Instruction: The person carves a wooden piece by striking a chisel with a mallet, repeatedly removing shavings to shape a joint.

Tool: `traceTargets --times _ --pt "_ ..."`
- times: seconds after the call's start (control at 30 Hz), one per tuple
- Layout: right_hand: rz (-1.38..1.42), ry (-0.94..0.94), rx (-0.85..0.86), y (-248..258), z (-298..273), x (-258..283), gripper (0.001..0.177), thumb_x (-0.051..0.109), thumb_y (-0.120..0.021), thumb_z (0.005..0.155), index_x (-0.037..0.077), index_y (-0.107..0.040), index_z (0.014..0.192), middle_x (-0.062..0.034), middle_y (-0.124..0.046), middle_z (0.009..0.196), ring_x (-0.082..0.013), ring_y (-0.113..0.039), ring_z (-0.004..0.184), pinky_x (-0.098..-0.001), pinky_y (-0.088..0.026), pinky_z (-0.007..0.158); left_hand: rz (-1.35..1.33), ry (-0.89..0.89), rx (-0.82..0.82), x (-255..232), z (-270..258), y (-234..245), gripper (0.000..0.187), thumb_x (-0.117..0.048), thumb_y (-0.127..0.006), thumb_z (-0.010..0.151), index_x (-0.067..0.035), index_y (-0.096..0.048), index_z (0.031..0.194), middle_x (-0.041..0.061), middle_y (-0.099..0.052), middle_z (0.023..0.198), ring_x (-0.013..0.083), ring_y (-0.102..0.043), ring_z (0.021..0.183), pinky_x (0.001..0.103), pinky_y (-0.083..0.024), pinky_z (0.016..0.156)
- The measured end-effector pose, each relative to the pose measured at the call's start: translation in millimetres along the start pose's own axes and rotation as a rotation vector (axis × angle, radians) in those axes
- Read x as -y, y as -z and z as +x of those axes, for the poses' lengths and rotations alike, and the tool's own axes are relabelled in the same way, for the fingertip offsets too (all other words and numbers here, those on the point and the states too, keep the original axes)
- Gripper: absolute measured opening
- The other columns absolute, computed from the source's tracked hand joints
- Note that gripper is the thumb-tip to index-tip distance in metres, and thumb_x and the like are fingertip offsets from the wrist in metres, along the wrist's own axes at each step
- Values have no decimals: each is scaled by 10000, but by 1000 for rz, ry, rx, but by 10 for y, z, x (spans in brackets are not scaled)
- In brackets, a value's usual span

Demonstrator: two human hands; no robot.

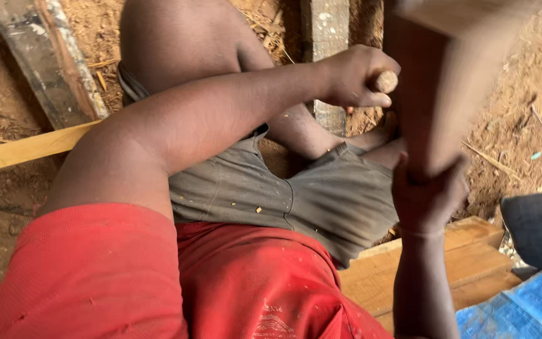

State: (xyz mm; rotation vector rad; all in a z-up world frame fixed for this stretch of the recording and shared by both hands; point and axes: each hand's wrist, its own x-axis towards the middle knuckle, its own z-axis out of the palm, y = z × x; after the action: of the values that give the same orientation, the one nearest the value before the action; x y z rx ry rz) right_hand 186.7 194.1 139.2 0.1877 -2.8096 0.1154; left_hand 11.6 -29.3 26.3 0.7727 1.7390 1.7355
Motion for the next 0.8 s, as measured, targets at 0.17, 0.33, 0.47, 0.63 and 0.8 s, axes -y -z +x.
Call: traceTargets --times 0.17,0.33,0.47,0.63,0.8 --pt "12 0 285 -3 244 77 506 267 -908 864 42 -556 1151 -146 -645 804 -341 -684 730 -483 -558 683 -42 17 -21 25 21 7 451 -106 -590 913 -89 -582 1363 109 -693 1176 99 -753 702 275 -629 502" --pt "68 36 156 14 178 160 515 226 -895 861 32 -514 1147 -191 -649 913 -368 -693 832 -474 -570 736 96 127 56 -62 7 -5 415 -316 -714 1005 -42 -603 1296 125 -760 1142 148 -778 787 281 -629 657" --pt "26 -1 281 -212 194 127 377 195 -831 1037 50 -522 1197 -153 -684 907 -313 -726 817 -435 -585 737 87 -73 16 149 167 -50 273 -233 -672 1057 -72 -690 1278 115 -769 1163 132 -779 889 271 -632 715" --pt "241 -57 345 -231 378 142 466 180 -875 825 14 -553 1117 -191 -692 903 -337 -709 804 -451 -565 707 118 296 28 96 129 -13 358 -152 -574 987 -75 -588 1336 135 -743 1123 141 -757 781 282 -630 615" --pt "821 -492 604 -623 377 -161 385 160 -821 820 54 -583 1103 -78 -676 840 -159 -651 693 -325 -552 609 67 222 -33 -215 55 42 339 -190 -677 921 -57 -583 1218 123 -666 1000 193 -716 676 318 -646 520"
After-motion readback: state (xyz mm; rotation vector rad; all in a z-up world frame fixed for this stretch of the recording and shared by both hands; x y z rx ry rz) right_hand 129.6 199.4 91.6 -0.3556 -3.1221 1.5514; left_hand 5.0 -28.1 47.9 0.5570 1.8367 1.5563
